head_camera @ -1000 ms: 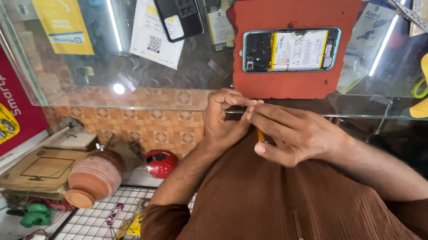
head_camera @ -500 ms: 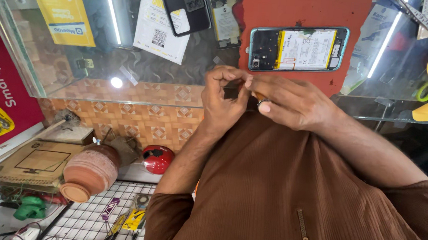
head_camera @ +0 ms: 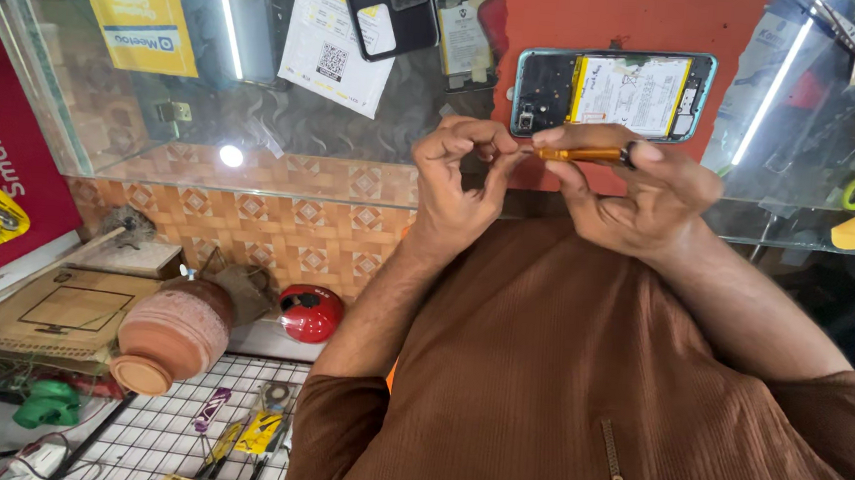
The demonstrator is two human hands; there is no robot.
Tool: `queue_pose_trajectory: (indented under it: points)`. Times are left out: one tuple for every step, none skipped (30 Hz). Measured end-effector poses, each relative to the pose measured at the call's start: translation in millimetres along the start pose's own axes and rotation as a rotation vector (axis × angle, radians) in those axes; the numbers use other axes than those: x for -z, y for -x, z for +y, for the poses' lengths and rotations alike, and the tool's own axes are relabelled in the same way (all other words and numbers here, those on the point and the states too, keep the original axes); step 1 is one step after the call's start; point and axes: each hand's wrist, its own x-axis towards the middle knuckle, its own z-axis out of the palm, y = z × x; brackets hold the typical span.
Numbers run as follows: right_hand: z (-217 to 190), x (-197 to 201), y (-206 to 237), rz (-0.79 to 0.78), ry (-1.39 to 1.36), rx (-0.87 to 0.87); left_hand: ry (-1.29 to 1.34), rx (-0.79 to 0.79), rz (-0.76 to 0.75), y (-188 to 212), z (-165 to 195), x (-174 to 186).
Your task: The person cleans the camera module of a disassembled smartphone with a yellow cloth, then applies adhesive from a tube around the camera area. The person handles the camera module, adhesive tube, and cloth while working on the phone's back.
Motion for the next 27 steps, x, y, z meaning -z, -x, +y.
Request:
queue_pose_trajectory:
  points:
    - [-4, 2, 1, -0.037, 0.061, -0.026, 0.020, -0.002, -0.005, 0, 1, 1]
    - [-7, 5, 3, -0.074, 0.121, -0.051, 0.039, -0.005, -0.010, 1, 3, 1]
    - [-8, 6, 5, -0.110, 0.182, -0.075, 0.059, -0.009, -0.016, 0, 4, 2]
    - [-7, 4, 7, -0.044, 0.134, -0.044, 0.075, 0.003, -0.024, 0, 5, 3]
    - [-5, 1, 9, 0.021, 0.087, -0.013, 0.091, 0.016, -0.032, 1, 7, 3]
    - [-3, -3, 12, 0.086, 0.039, 0.018, 0.107, 0.028, -0.040, 1, 8, 4]
    - [-2, -6, 16, 0.087, -0.023, -0.025, 0.111, 0.030, -0.039, 1, 9, 4]
    - [-2, -8, 19, 0.089, -0.085, -0.069, 0.114, 0.032, -0.038, 1, 10, 4]
    - [-1, -9, 22, 0.091, -0.148, -0.112, 0.117, 0.033, -0.037, 0, 10, 4]
    - [0, -9, 25, 0.071, -0.134, -0.133, 0.119, 0.031, -0.044, 0, 10, 5]
    - [0, -10, 26, 0.050, -0.119, -0.155, 0.120, 0.030, -0.050, 0, 10, 5]
    - [1, -10, 26, 0.029, -0.104, -0.176, 0.122, 0.028, -0.056, 0, 10, 6]
    - [1, -10, 25, 0.061, -0.105, -0.127, 0.128, 0.028, -0.057, 0, 10, 6]
    - [2, -10, 24, 0.091, -0.106, -0.078, 0.136, 0.028, -0.059, 0, 9, 6]
    - [3, -11, 22, 0.121, -0.108, -0.028, 0.143, 0.028, -0.060, 1, 8, 6]
    - [3, -11, 19, 0.106, -0.109, -0.024, 0.139, 0.026, -0.059, 1, 7, 6]
    - [3, -10, 16, 0.090, -0.110, -0.019, 0.135, 0.024, -0.058, 1, 5, 6]
    - [3, -9, 14, 0.073, -0.111, -0.014, 0.132, 0.022, -0.056, 2, 3, 6]
    - [1, -9, 12, 0.038, -0.110, -0.009, 0.132, 0.031, -0.050, 2, 2, 6]
    - [1, -7, 10, 0.002, -0.108, -0.005, 0.133, 0.041, -0.042, 4, 0, 5]
    - [0, -6, 8, -0.034, -0.106, 0.001, 0.134, 0.050, -0.035, 4, -1, 5]
    - [-1, -5, 7, -0.069, -0.071, -0.013, 0.118, 0.055, -0.037, 4, -3, 5]
    - [-2, -4, 6, -0.103, -0.036, -0.028, 0.101, 0.061, -0.039, 5, -3, 6]
    - [-1, -4, 5, -0.138, 0.000, -0.043, 0.086, 0.065, -0.041, 5, -4, 7]
    - [0, -4, 4, -0.149, 0.017, -0.024, 0.073, 0.087, -0.044, 4, -6, 6]
    - [3, -5, 3, -0.159, 0.033, -0.006, 0.059, 0.109, -0.048, 1, -7, 6]
    - [6, -6, 3, -0.170, 0.049, 0.013, 0.046, 0.131, -0.051, 0, -7, 5]
